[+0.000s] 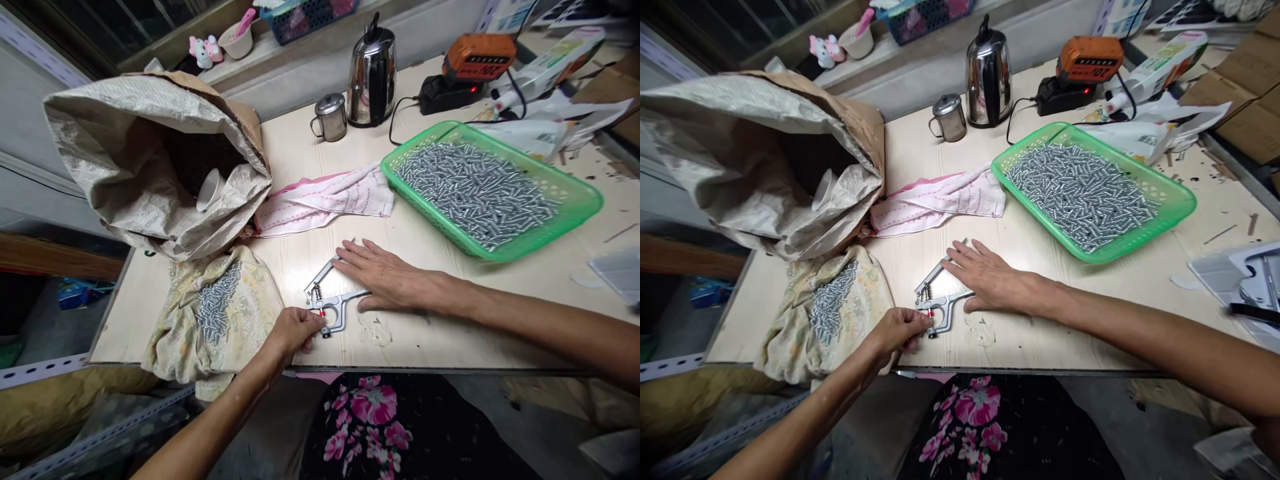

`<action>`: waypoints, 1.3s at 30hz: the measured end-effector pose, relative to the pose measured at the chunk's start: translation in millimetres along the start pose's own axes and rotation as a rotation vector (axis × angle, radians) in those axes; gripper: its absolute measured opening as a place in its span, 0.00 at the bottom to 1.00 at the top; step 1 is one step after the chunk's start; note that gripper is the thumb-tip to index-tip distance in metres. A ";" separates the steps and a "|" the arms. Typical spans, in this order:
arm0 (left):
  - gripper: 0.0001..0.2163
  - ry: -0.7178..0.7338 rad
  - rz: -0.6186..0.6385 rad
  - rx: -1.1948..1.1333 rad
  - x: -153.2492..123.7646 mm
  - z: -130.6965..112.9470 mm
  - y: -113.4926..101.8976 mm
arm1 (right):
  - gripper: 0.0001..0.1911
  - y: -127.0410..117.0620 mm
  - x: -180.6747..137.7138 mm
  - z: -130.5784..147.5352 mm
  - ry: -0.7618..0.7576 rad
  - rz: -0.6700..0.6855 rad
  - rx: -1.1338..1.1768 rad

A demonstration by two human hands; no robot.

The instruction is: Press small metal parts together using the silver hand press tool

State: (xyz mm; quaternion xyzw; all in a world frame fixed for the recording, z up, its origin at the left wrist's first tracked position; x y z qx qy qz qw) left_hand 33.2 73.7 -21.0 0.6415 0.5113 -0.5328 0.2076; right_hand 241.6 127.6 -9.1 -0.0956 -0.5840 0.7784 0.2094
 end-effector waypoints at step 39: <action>0.12 0.866 -0.581 0.912 -0.6 -79.6 32.0 | 0.07 -4.8 13.9 -5.6 0.153 0.010 -0.025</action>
Point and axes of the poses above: each hand's wrist, its own x-axis towards the middle knuckle, its own y-axis out of the palm, z = x × y, the point moved 4 cm from there along x, towards the middle knuckle, and after that the axes turned 14 degrees about -y, right-handed, at the moved point
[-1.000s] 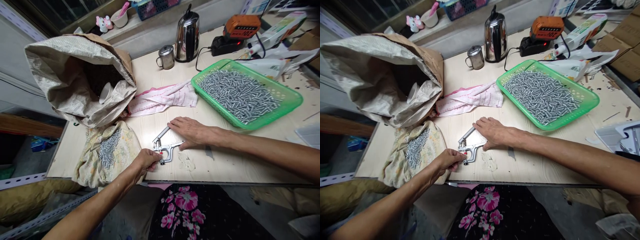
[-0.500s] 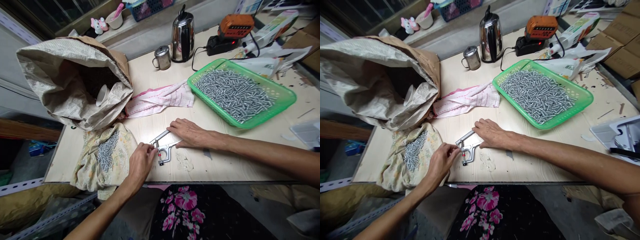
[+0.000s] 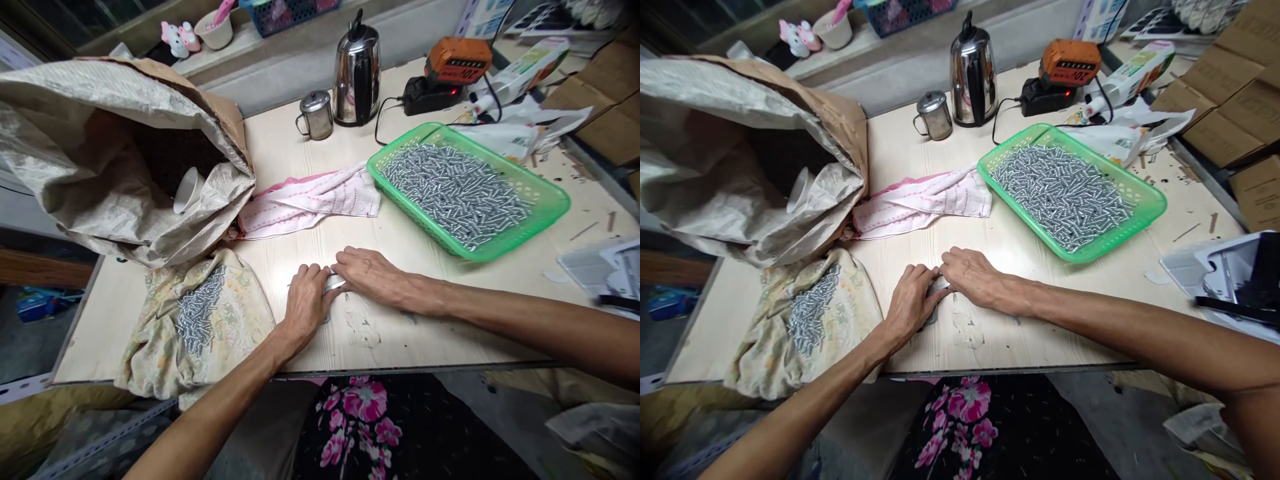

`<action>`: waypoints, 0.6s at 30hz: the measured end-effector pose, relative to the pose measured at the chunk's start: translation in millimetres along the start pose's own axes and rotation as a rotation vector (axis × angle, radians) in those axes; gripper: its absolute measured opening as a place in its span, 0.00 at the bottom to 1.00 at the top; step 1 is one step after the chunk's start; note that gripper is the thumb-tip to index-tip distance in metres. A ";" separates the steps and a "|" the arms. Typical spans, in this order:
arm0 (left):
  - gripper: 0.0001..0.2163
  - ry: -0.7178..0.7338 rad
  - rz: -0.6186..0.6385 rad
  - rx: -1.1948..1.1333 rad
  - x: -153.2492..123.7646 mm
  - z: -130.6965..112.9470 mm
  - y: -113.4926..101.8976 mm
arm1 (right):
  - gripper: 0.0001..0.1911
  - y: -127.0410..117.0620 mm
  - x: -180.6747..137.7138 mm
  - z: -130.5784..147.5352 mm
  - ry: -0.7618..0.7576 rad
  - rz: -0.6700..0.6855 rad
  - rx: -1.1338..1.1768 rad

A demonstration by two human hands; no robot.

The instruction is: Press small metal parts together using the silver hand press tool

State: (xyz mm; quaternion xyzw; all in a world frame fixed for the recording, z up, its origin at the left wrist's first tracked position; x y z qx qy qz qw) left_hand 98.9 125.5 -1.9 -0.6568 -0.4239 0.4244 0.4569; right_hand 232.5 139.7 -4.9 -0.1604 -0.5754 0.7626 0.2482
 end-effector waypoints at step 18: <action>0.13 -0.339 -0.179 -0.237 -25.9 63.2 -40.8 | 0.24 1.0 -23.1 18.8 -0.061 -0.224 0.030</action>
Point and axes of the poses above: each hand's wrist, its own x-axis towards the middle knuckle, its own y-axis out of the palm, z = x × y, the point moved 4 cm from there along x, towards the middle knuckle, and after that the axes turned 14 degrees about -y, right-handed, at the moved point
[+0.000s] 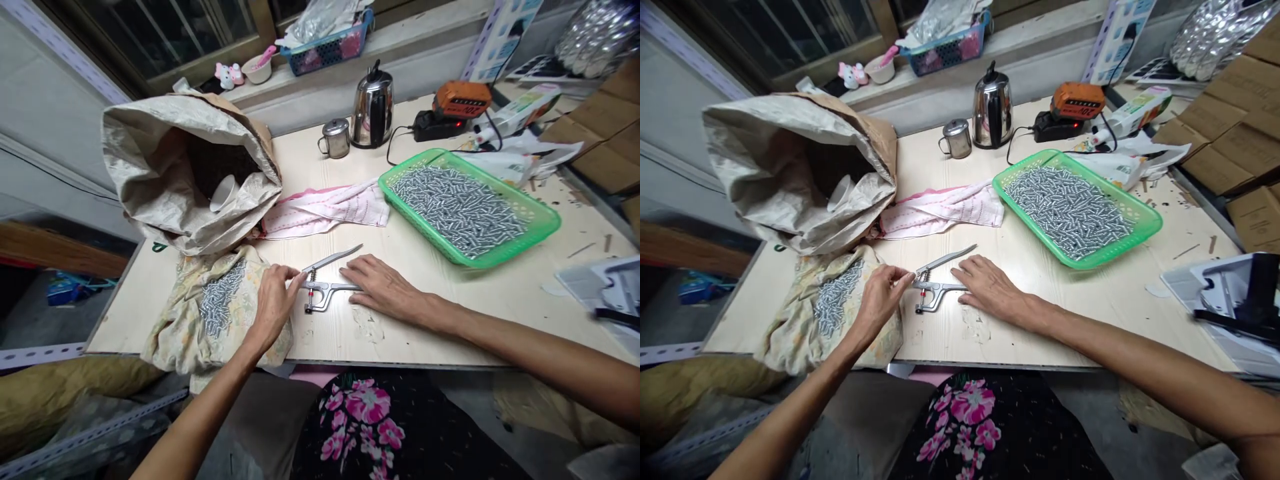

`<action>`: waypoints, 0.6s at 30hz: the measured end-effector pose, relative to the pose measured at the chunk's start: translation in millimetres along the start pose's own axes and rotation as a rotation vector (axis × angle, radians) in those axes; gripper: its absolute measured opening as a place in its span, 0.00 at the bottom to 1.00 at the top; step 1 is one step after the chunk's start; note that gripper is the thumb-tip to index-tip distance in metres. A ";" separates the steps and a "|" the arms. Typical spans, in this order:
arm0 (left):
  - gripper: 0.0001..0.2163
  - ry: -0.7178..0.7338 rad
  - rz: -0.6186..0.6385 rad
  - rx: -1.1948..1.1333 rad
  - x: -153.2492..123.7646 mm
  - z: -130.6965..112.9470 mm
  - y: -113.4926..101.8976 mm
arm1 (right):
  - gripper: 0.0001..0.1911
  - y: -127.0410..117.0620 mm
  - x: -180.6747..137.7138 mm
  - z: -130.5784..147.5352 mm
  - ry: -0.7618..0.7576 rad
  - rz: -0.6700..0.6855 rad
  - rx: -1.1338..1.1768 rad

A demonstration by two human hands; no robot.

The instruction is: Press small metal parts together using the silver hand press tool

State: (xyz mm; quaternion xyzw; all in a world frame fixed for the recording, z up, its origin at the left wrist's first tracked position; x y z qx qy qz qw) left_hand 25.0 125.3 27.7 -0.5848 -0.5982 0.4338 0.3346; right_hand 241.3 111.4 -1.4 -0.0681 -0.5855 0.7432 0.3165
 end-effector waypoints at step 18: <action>0.16 -0.119 0.471 0.196 9.7 -5.6 -3.7 | 0.08 21.4 12.1 -1.9 0.127 0.006 -0.009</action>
Point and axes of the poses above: each hand's wrist, its own x-axis towards the middle knuckle, its own y-axis out of the palm, z = x × y, the point moved 4 cm from there along x, towards the middle knuckle, and after that the axes turned 14 degrees about -y, right-handed, at the moved point
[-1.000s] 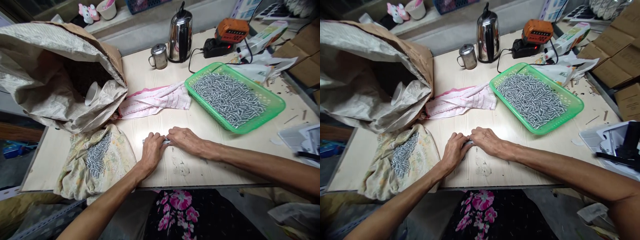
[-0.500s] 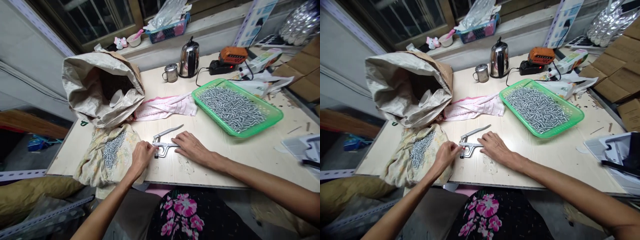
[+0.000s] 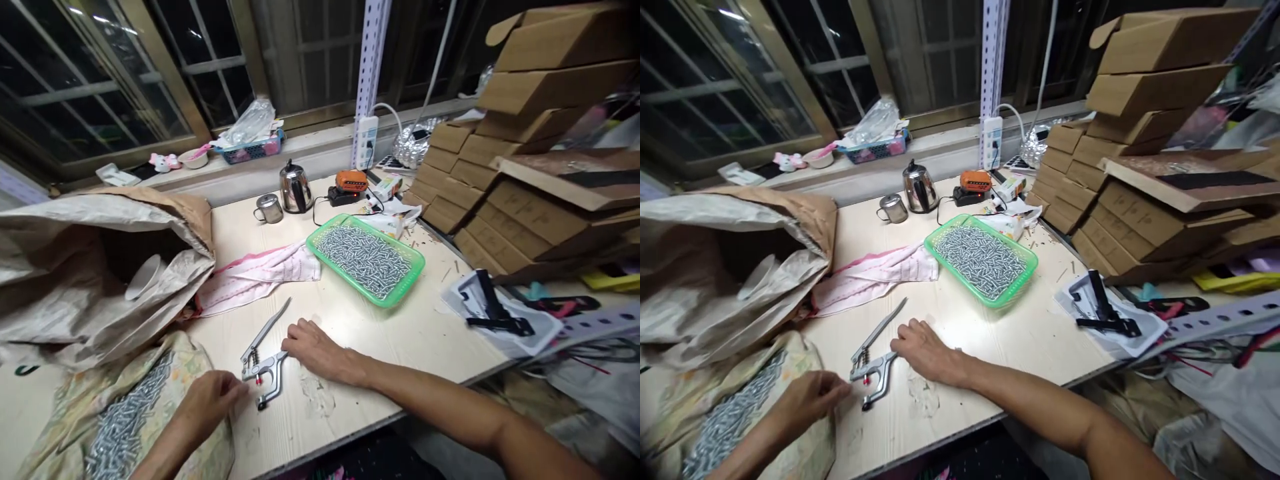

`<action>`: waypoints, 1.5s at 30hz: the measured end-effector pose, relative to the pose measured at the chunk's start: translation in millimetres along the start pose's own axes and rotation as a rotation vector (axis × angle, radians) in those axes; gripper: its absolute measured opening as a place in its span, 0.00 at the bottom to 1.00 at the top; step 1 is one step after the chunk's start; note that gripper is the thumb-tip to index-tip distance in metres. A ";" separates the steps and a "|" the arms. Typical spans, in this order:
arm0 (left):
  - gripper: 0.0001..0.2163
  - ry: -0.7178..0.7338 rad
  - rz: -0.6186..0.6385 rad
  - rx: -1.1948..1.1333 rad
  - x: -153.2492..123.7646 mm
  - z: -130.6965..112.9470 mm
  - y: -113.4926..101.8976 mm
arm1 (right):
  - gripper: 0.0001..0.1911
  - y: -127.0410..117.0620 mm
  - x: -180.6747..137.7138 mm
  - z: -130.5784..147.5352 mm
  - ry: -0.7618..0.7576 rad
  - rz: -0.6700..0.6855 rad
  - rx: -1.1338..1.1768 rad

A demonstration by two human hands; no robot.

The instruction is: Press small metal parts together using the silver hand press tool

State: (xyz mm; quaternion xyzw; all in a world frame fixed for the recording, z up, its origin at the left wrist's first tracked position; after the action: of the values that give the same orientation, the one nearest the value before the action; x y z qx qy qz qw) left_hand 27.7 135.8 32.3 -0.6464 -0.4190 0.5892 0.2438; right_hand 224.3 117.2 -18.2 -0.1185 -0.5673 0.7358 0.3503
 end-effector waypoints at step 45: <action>0.09 -0.044 -0.633 0.168 6.8 143.3 -30.4 | 0.13 17.7 -6.2 1.6 -0.082 -0.049 -0.019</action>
State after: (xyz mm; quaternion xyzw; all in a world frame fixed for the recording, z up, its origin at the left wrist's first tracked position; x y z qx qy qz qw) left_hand -118.7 132.0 26.3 -0.4486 -0.5543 0.5305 0.4583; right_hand 221.2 110.0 -35.4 -0.0776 -0.5910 0.7258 0.3434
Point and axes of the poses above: each hand's wrist, its own x-axis towards the middle knuckle, its own y-axis out of the palm, z = x × y, the point moved 4 cm from there along x, towards the middle knuckle, and after that the axes turned 14 degrees about -y, right-handed, at the moved point
